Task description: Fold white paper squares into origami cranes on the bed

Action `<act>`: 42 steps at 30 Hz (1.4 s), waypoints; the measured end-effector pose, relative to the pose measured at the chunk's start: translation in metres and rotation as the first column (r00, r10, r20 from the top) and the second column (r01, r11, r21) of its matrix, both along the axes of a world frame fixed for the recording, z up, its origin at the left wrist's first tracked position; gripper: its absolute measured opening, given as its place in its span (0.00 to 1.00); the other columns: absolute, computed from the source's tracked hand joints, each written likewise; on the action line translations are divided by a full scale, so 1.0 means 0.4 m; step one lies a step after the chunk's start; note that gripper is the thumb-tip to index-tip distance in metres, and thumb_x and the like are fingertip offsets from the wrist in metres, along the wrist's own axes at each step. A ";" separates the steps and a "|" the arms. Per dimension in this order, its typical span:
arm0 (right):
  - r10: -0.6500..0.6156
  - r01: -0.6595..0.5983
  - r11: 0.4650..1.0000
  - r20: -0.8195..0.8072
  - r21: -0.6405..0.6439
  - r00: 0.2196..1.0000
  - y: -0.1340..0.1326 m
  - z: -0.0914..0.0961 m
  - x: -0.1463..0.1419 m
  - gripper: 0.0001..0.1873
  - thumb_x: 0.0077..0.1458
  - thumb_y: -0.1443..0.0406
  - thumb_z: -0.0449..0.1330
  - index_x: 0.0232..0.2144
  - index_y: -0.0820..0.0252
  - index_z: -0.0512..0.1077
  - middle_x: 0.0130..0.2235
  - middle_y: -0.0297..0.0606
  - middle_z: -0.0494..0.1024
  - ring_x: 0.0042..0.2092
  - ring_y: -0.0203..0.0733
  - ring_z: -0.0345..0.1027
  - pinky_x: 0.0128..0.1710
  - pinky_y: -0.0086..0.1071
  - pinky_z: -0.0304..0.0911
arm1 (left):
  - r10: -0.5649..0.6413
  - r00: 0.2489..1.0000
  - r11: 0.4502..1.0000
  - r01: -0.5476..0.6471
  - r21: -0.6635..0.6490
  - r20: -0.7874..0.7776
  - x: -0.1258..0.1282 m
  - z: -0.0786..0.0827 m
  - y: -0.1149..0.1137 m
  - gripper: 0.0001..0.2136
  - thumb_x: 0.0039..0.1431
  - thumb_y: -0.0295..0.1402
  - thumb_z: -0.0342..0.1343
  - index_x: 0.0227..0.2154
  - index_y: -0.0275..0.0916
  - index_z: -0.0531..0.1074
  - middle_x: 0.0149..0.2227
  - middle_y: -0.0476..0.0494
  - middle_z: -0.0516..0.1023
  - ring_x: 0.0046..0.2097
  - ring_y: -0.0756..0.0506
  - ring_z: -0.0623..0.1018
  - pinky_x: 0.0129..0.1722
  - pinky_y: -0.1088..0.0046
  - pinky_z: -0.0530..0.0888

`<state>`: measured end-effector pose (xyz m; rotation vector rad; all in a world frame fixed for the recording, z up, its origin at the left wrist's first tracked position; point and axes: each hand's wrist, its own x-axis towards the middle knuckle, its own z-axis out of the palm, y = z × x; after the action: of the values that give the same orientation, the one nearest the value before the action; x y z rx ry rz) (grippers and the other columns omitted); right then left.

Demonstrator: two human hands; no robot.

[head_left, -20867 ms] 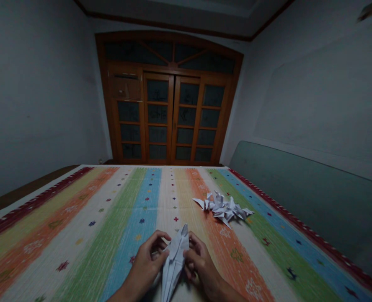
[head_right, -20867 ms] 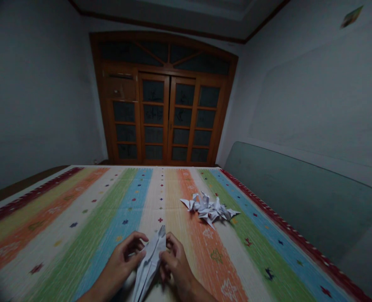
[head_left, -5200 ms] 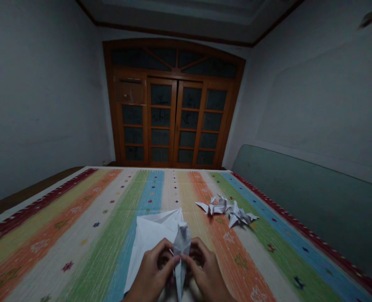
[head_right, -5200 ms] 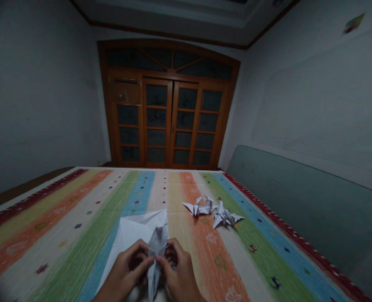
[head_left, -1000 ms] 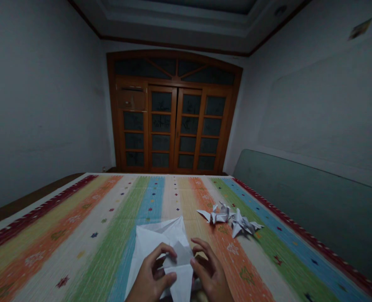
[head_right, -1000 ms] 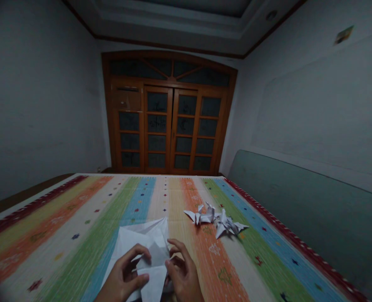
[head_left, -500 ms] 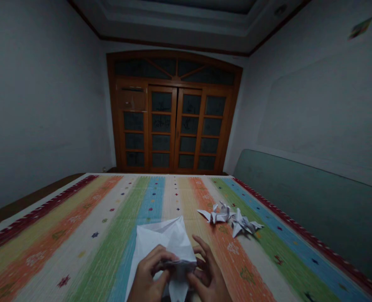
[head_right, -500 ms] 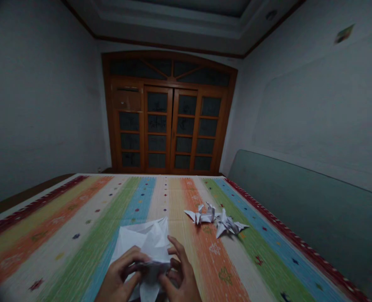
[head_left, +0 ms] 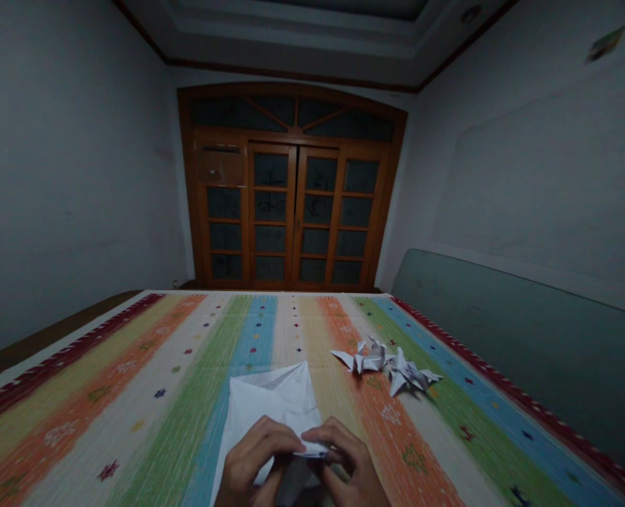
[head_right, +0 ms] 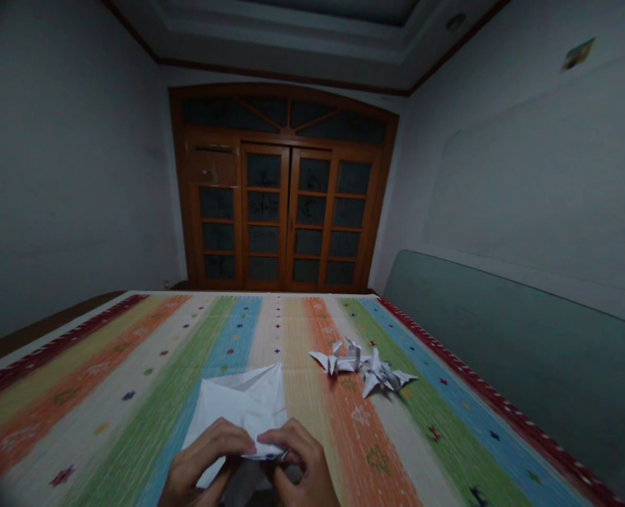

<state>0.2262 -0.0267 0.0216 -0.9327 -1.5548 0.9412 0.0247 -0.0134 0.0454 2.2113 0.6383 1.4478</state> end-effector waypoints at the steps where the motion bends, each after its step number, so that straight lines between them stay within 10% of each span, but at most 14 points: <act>1: -0.010 0.009 1.000 0.031 0.021 0.999 0.000 0.007 0.000 0.09 0.55 0.61 0.65 0.38 0.53 0.84 0.34 0.39 0.74 0.38 0.47 0.74 0.33 0.32 0.70 | 0.010 1.000 1.000 -0.010 -0.016 0.000 0.002 0.005 -0.002 0.12 0.65 0.21 0.55 0.40 0.45 0.79 0.34 0.45 0.83 0.36 0.43 0.80 0.37 0.69 0.77; 7: -0.090 0.079 0.988 0.078 0.136 0.993 -0.003 0.015 0.004 0.08 0.58 0.64 0.64 0.35 0.50 0.85 0.43 0.44 0.78 0.40 0.48 0.75 0.38 0.36 0.71 | 0.100 0.995 0.994 -0.100 -0.030 -0.004 0.002 0.022 -0.011 0.08 0.64 0.27 0.59 0.36 0.48 0.82 0.30 0.46 0.84 0.32 0.41 0.77 0.36 0.65 0.74; 11: -0.069 0.049 0.977 0.090 0.209 0.993 -0.002 0.003 0.010 0.10 0.59 0.60 0.64 0.30 0.53 0.84 0.31 0.42 0.82 0.35 0.49 0.76 0.37 0.37 0.70 | 0.078 0.996 0.991 -0.071 -0.112 0.053 0.003 0.007 -0.014 0.07 0.65 0.29 0.59 0.40 0.47 0.82 0.32 0.46 0.84 0.35 0.42 0.81 0.37 0.69 0.77; 16: -0.204 0.204 0.978 -0.012 -0.034 0.979 0.002 -0.015 0.011 0.19 0.52 0.47 0.69 0.32 0.56 0.82 0.32 0.43 0.82 0.33 0.51 0.75 0.36 0.37 0.71 | 0.138 0.980 0.958 -0.096 -0.271 0.141 0.004 -0.011 -0.011 0.09 0.68 0.34 0.56 0.47 0.47 0.79 0.44 0.43 0.83 0.45 0.40 0.82 0.43 0.70 0.79; 26: -0.140 0.066 0.974 -0.340 -0.219 0.930 0.031 -0.021 -0.008 0.36 0.49 0.44 0.70 0.52 0.57 0.72 0.25 0.33 0.76 0.23 0.39 0.67 0.22 0.28 0.64 | 0.068 0.993 0.891 -0.015 -0.453 0.101 0.025 -0.016 -0.005 0.18 0.58 0.30 0.59 0.52 0.46 0.78 0.58 0.37 0.73 0.58 0.36 0.76 0.49 0.66 0.79; 31: -0.122 0.059 0.968 -0.252 -0.244 0.960 0.027 -0.022 -0.003 0.32 0.49 0.39 0.67 0.42 0.59 0.82 0.35 0.43 0.81 0.30 0.43 0.72 0.24 0.31 0.68 | 0.125 0.988 0.871 -0.063 -0.487 0.095 0.030 -0.020 0.001 0.19 0.56 0.28 0.60 0.51 0.45 0.79 0.55 0.37 0.76 0.57 0.36 0.76 0.46 0.65 0.79; 42: 0.073 -0.110 0.976 -0.192 -0.188 0.979 0.012 -0.085 -0.009 0.39 0.49 0.42 0.69 0.59 0.55 0.74 0.59 0.51 0.76 0.59 0.61 0.69 0.58 0.50 0.64 | 0.145 0.988 0.873 -0.103 -0.477 0.052 0.031 -0.030 0.007 0.17 0.54 0.25 0.58 0.47 0.43 0.80 0.46 0.39 0.82 0.49 0.37 0.80 0.45 0.65 0.77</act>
<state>0.2228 -0.0220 -0.0123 -0.8895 -1.3745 1.2306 0.0372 -0.0106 0.0335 1.7437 1.0008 1.2683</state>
